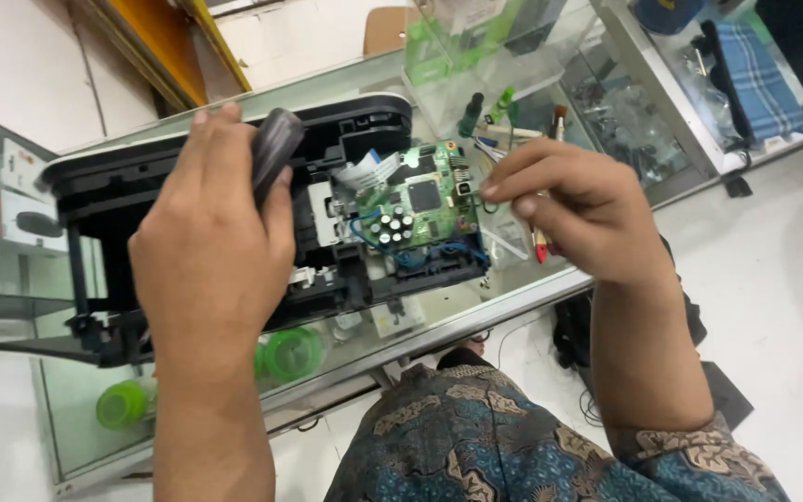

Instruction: Disassembling a printer and disconnecting internal ribbon cables from the circuit board using a screwdriver

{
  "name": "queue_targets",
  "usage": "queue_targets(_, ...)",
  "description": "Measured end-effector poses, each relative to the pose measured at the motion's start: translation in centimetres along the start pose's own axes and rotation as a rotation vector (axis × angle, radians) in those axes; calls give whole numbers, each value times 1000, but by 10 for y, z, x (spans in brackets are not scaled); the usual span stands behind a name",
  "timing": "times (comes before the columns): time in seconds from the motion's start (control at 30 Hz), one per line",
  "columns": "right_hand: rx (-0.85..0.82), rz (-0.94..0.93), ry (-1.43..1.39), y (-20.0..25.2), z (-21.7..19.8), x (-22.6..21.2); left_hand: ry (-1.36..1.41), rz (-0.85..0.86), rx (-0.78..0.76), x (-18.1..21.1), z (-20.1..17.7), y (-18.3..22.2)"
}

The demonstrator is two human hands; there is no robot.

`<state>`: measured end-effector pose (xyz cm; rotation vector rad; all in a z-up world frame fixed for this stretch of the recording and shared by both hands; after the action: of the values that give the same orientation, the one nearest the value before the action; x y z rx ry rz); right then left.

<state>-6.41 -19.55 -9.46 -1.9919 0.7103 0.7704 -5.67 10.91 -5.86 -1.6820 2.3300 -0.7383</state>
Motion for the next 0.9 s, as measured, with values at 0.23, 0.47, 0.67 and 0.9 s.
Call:
queue_targets(0.23,557,1035,-121,160,15,197,-109,68,11,-7,7,9)
queue_targets(0.47,215,1148,276,260,79,262,-99,116,7,-14,13,15)
queue_targets(0.67,-22,912,439,260,122,276,-75,97,29,-7,10,11)
queue_targets(0.9,67,926,424,267,128,287,-29,-8,-3,4,3,-1)
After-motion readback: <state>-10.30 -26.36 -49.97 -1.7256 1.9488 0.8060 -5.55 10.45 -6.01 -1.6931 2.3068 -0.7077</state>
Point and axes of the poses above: each hand's wrist, its own y-axis away from the middle knuckle, its own z-axis out of the palm, x = y × z, the point moved 1 cm from there along -y, towards the middle knuckle, and after that the axes turned 2 degrees about -x, right-handed, at the moved point
